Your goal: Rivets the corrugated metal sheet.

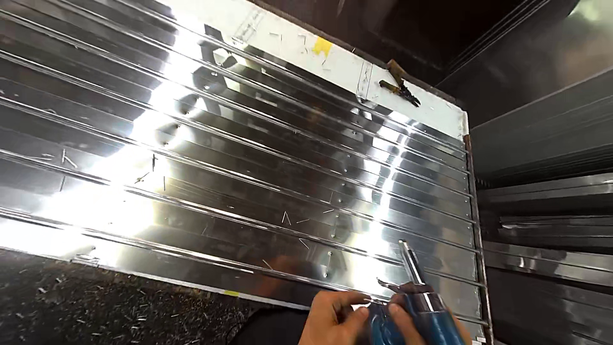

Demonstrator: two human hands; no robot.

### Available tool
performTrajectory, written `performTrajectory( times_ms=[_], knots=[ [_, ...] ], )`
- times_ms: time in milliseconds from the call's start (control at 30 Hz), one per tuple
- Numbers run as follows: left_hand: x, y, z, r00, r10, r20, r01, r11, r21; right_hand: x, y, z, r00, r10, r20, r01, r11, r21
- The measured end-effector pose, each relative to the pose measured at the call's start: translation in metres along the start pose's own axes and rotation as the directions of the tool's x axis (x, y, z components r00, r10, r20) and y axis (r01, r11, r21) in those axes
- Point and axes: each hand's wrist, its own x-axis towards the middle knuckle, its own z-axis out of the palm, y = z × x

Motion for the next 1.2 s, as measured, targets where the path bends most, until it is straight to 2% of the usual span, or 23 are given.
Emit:
performTrajectory(
  times_ms=[67, 167, 333, 400, 600, 667, 800, 867, 967, 1067, 1133, 1200],
  knots=[
    [0.001, 0.005, 0.013, 0.997, 0.076, -0.024, -0.076, 0.997, 0.028, -0.001, 0.000, -0.002, 0.999, 0.023, -0.033, -0.020, 0.997, 0.077],
    [0.014, 0.013, 0.019, 0.989, 0.076, -0.127, -0.082, 0.996, -0.039, 0.001, -0.007, -0.001, 1.000, 0.002, 0.031, -0.005, 0.994, 0.108],
    [0.034, 0.031, -0.010, 0.940, 0.028, -0.340, -0.083, 0.986, -0.148, 0.003, -0.009, 0.000, 0.973, -0.149, 0.177, 0.150, 0.989, 0.009],
    [0.044, 0.036, -0.025, 0.911, 0.030, -0.411, -0.104, 0.982, -0.159, 0.006, -0.011, 0.004, 0.957, -0.156, 0.246, 0.162, 0.987, -0.005],
    [0.076, 0.036, -0.035, 0.894, 0.010, -0.448, -0.078, 0.988, -0.135, 0.031, 0.002, 0.016, 0.956, -0.121, 0.269, 0.141, 0.989, -0.055],
    [0.090, 0.034, -0.036, 0.884, -0.030, -0.466, -0.047, 0.987, -0.153, 0.045, 0.008, 0.020, 0.957, -0.086, 0.276, 0.108, 0.992, -0.064],
    [0.124, 0.033, -0.035, 0.846, -0.219, -0.487, 0.097, 0.960, -0.262, 0.074, 0.021, 0.030, 0.964, -0.024, 0.266, 0.059, 0.991, -0.123],
    [0.141, 0.032, -0.034, 0.827, -0.269, -0.494, 0.165, 0.956, -0.244, 0.091, 0.028, 0.034, 0.964, 0.016, 0.266, 0.029, 0.986, -0.163],
    [0.193, 0.022, -0.038, 0.861, -0.324, -0.392, 0.255, 0.942, -0.218, 0.143, 0.044, 0.031, 0.953, 0.125, 0.275, -0.048, 0.962, -0.270],
    [0.281, 0.011, -0.048, 0.904, -0.367, -0.218, 0.325, 0.923, -0.207, 0.228, 0.056, 0.032, 0.941, 0.245, 0.232, -0.138, 0.907, -0.398],
    [0.342, 0.016, -0.050, 0.922, -0.349, -0.168, 0.307, 0.923, -0.230, 0.288, 0.070, 0.036, 0.965, 0.192, 0.181, -0.094, 0.890, -0.447],
    [0.395, 0.027, -0.055, 0.931, -0.315, -0.184, 0.271, 0.935, -0.231, 0.345, 0.083, 0.042, 0.976, 0.123, 0.181, -0.017, 0.869, -0.495]
  ],
)
